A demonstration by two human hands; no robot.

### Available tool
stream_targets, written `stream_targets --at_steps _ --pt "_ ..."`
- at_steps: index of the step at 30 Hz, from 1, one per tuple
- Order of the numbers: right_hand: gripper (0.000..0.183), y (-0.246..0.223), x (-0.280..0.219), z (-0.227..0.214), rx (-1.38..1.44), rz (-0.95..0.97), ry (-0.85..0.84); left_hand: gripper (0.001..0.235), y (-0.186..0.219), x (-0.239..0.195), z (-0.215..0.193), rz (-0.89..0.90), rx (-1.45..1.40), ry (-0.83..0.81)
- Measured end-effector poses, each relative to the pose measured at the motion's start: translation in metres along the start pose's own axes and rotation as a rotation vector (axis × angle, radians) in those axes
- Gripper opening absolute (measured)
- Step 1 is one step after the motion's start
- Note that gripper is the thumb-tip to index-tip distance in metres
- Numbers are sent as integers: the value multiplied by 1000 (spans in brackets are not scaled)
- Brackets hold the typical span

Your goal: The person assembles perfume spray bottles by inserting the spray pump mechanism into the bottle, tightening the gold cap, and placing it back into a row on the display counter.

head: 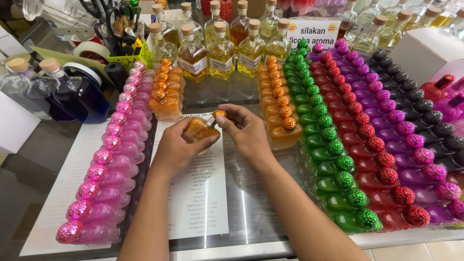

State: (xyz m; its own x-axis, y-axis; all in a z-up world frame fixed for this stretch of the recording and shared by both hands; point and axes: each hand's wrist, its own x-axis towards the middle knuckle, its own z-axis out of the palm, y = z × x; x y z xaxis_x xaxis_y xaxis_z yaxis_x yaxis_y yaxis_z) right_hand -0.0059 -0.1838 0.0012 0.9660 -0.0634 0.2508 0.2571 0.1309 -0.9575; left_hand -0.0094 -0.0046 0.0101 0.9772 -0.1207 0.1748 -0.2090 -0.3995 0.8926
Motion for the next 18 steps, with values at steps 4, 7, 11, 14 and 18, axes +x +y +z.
stream_targets --at_steps 4,7,11,14,18 --pt "37 -4 -1 5 -48 -14 -46 50 -2 -1 -3 -38 -30 -21" --pt "33 -4 0 1 -107 -20 -88 52 -5 -1 -5 -51 -54 -65" --pt "36 -5 -2 1 -78 -43 -117 48 -2 -2 -2 -40 -52 -77" --pt "35 2 0 3 -70 -66 -117 46 -4 -3 -2 -30 -58 -54" --pt "39 4 -4 8 -82 -79 -145 53 -7 4 2 -5 -44 -63"
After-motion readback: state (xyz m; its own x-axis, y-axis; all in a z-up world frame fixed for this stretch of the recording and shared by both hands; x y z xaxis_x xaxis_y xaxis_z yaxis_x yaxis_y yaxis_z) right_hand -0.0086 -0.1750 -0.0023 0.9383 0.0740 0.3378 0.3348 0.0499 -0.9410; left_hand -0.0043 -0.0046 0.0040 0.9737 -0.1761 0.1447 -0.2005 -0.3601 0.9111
